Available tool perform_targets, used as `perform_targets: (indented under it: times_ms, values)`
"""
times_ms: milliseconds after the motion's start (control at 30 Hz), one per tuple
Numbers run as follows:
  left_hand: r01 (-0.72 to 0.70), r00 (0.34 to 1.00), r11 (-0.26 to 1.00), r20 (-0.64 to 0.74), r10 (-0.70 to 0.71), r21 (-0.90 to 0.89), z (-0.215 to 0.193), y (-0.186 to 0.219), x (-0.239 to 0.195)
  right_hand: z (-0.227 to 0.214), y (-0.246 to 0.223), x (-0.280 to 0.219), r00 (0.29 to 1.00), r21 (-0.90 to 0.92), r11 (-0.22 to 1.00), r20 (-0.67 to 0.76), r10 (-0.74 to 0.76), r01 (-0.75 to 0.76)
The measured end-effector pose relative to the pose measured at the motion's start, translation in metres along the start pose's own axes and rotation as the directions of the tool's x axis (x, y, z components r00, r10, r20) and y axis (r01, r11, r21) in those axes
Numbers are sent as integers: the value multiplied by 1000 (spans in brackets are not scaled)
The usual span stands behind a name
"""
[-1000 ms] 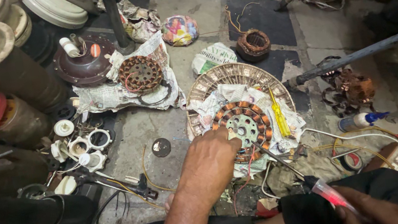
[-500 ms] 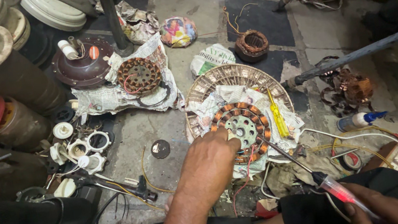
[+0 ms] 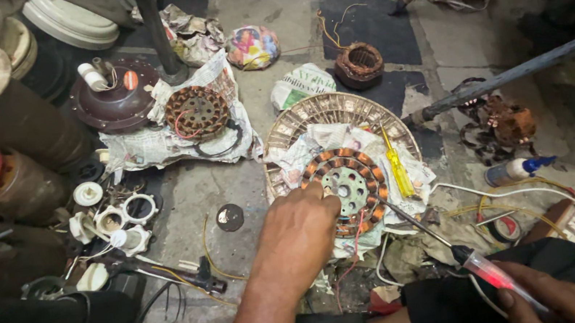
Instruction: The person is repairing an electrical motor stator. They use a screwdriver to manipulate wires and a multimeter to test connections on the copper windings. The person also uses pliers to cut wires and a soldering iron to make connections.
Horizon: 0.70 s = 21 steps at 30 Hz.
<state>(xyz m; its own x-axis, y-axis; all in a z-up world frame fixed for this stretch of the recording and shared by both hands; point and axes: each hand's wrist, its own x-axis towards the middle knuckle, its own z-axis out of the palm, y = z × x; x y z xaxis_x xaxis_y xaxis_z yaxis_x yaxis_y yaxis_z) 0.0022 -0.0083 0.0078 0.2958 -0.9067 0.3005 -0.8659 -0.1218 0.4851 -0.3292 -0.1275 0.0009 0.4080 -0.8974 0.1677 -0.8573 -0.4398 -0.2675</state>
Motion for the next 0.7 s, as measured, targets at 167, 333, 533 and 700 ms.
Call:
perform_targets:
  times_ms: [167, 333, 533, 700]
  values:
    - [18, 1000, 1000, -13, -18, -22, -8, -7, 0, -10, 1, 4, 987, -121, 984, 74, 139, -130]
    - [33, 999, 997, -6, -32, 67, -12, -12, 0, -7, 5, 7, 987, -9, 987, -3, 163, -163]
    - [158, 987, 987, -29, -159, -31, -18, -11, -6, -9, 36, 3, 997, -35, 997, -26, 70, -71]
    - [380, 875, 813, -114, -470, -441, -23, -24, -12, -10, 84, 2, 987, 196, 968, 73, 145, -157]
